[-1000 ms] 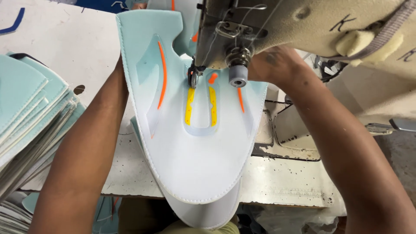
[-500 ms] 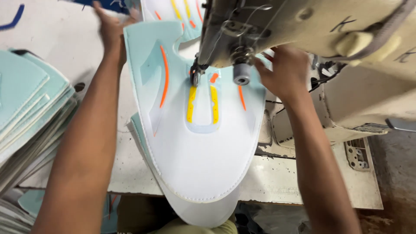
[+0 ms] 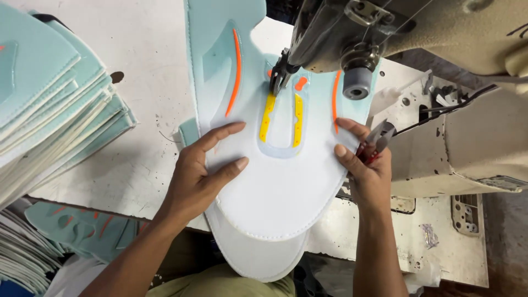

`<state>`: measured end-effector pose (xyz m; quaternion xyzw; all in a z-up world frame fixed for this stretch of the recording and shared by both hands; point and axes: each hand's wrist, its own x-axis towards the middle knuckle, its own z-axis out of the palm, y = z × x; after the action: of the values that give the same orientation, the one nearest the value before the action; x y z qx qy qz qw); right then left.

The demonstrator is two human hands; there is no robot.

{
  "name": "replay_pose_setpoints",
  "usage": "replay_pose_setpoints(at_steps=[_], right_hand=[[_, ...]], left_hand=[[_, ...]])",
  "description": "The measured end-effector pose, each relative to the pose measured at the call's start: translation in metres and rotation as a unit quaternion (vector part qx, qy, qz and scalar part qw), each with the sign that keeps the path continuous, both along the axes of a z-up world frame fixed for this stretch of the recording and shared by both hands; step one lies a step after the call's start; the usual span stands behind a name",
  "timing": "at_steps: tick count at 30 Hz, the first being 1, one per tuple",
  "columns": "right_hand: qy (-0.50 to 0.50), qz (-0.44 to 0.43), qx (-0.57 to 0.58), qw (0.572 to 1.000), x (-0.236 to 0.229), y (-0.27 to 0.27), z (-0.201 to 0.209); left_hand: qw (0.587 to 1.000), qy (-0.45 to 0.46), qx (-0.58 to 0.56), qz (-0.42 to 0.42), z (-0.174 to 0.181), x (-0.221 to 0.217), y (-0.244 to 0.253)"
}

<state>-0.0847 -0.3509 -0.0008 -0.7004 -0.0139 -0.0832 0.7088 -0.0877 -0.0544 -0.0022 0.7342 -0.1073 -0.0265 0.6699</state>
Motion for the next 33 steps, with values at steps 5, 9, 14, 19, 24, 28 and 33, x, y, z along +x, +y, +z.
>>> replay_pose_setpoints(at_steps=[5, 9, 14, 19, 24, 28, 33], right_hand=[[0.009, 0.003, 0.024, 1.000, 0.008, -0.002, 0.001], [0.010, 0.007, 0.020, 1.000, 0.017, -0.001, 0.003], [0.007, 0.005, 0.041, 0.999, 0.028, 0.000, 0.008], [0.006, -0.017, 0.007, 1.000, 0.040, -0.004, 0.005], [-0.015, 0.002, 0.042, 0.999, 0.052, -0.011, -0.002], [-0.020, -0.006, 0.042, 0.999, 0.056, -0.013, -0.005], [-0.018, -0.020, 0.053, 0.998, 0.058, -0.010, -0.010]], left_hand=[[1.000, -0.028, 0.000, 0.003, 0.000, 0.004, -0.003], [0.998, -0.068, 0.013, 0.004, -0.003, 0.013, -0.004], [1.000, -0.025, -0.008, 0.008, 0.002, 0.023, -0.009], [0.999, -0.050, 0.000, 0.010, 0.003, 0.036, -0.012], [0.999, -0.047, -0.019, 0.000, 0.004, 0.049, -0.014], [0.999, -0.027, -0.024, -0.011, 0.006, 0.063, -0.014], [0.998, -0.030, -0.034, -0.047, 0.003, 0.083, -0.011]])
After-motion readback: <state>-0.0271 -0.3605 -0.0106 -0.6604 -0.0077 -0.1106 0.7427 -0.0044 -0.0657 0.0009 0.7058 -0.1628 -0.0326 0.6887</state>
